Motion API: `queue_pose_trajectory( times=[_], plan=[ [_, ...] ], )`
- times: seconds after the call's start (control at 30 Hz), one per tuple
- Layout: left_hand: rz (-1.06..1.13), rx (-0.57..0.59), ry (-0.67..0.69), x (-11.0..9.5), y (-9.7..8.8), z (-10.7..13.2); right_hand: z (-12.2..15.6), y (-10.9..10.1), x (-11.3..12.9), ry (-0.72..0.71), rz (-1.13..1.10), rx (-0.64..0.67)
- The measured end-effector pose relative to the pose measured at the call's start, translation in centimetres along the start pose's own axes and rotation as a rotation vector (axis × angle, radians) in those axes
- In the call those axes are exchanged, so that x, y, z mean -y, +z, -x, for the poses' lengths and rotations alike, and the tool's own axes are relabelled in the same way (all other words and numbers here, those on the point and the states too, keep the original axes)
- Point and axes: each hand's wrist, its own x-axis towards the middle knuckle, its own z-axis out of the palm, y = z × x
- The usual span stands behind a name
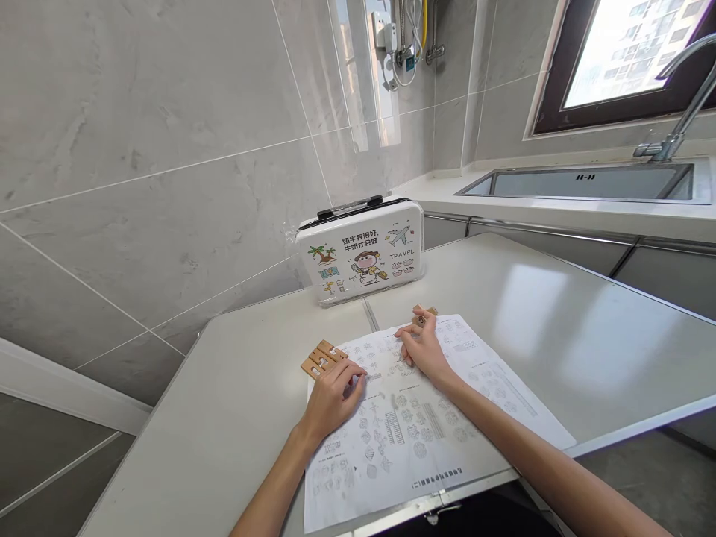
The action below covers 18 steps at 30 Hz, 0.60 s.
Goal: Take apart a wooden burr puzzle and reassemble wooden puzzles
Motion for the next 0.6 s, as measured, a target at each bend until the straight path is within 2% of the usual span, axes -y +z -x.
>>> queue_pose_trajectory(
  times=[0.4, 0.6],
  plan=[
    [0.029, -0.002, 0.013, -0.18, -0.06, -0.04, -0.02, -0.22, 0.74, 0.109, -0.143, -0.082],
    [0.038, -0.004, 0.019, -0.23, -0.05, -0.09, -0.28, -0.29, 0.50, 0.094, -0.177, -0.110]
  ],
)
